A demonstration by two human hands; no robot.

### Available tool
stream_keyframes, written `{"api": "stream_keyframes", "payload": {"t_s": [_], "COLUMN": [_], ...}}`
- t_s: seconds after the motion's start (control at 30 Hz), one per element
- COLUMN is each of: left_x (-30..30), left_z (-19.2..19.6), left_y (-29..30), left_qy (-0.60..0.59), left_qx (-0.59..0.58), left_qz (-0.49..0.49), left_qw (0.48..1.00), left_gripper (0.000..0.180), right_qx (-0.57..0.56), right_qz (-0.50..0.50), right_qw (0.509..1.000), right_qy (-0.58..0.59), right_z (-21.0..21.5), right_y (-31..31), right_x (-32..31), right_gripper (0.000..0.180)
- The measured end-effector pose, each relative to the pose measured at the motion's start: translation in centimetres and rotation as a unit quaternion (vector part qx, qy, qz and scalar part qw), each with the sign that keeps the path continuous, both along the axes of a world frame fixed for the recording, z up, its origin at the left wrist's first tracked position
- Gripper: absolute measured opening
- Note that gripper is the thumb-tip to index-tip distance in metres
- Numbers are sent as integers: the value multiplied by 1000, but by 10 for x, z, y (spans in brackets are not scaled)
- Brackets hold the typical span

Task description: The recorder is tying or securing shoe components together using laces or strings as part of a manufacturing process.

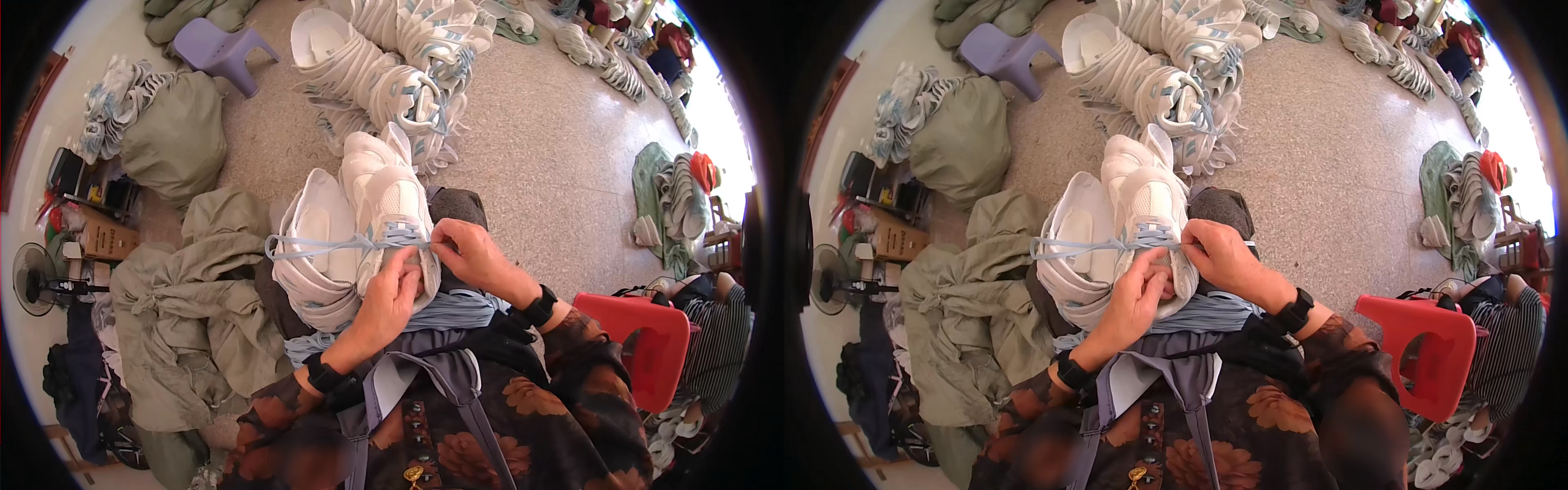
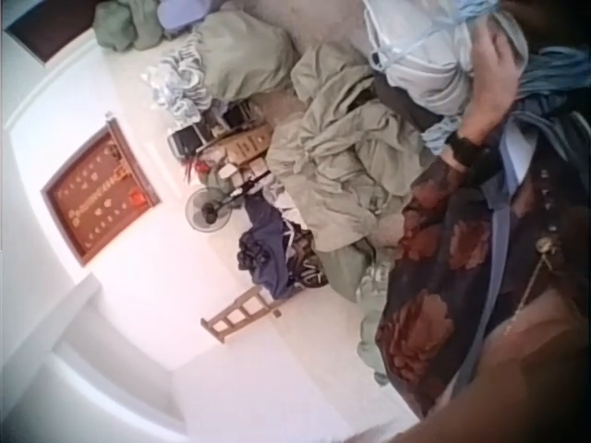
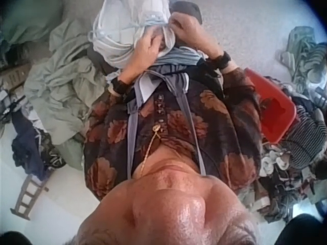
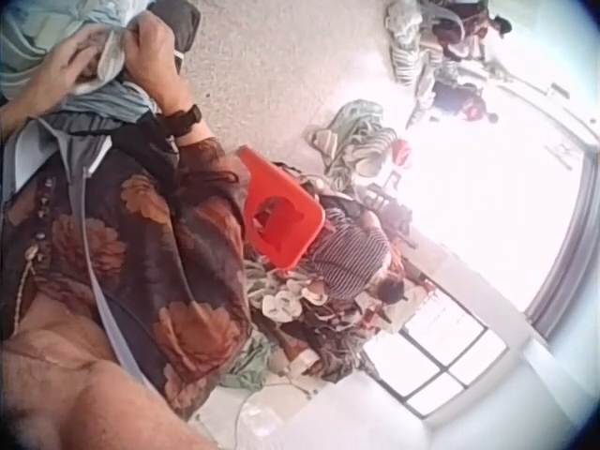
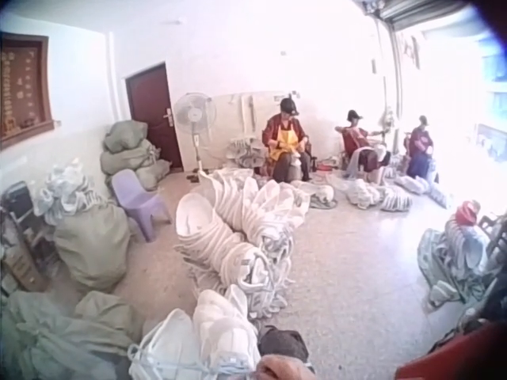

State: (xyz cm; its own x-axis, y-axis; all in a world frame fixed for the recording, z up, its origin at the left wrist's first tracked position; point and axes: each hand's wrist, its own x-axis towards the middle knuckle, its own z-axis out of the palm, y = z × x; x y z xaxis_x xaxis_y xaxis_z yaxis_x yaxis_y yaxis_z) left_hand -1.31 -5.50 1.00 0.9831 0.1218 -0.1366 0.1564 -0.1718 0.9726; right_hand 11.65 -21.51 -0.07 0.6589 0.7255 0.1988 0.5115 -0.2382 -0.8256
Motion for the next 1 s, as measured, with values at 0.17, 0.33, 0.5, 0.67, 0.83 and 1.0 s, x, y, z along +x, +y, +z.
{"api": "stream_keyframes", "payload": {"t_s": [0.17,0.33,0.5,0.67,0.83,1.0], "left_x": [7,11,19,-26,-66,-48], "left_z": [-16,-26,-21,71,72,50], "left_y": [-3,-9,1,71,137,98], "left_qy": [7,-32,-66,167,120,69], "left_qx": [-20,48,219,-200,-78,142], "left_qz": [23,40,-1,-112,-25,6], "left_qw": [1000,998,974,959,989,987], "left_gripper": [27,21,14,9,14,9], "right_qx": [4,-50,-48,-33,37,12], "right_qz": [-6,-13,0,-20,6,20], "right_qw": [999,997,995,992,998,991], "right_qy": [40,53,90,118,-52,-130], "right_z": [-1,-1,2,0,8,10], "right_y": [0,2,4,-1,13,19], "right_x": [-10,-15,-15,-11,-9,-7], "right_gripper": [16,27,28,29,23,11]}}
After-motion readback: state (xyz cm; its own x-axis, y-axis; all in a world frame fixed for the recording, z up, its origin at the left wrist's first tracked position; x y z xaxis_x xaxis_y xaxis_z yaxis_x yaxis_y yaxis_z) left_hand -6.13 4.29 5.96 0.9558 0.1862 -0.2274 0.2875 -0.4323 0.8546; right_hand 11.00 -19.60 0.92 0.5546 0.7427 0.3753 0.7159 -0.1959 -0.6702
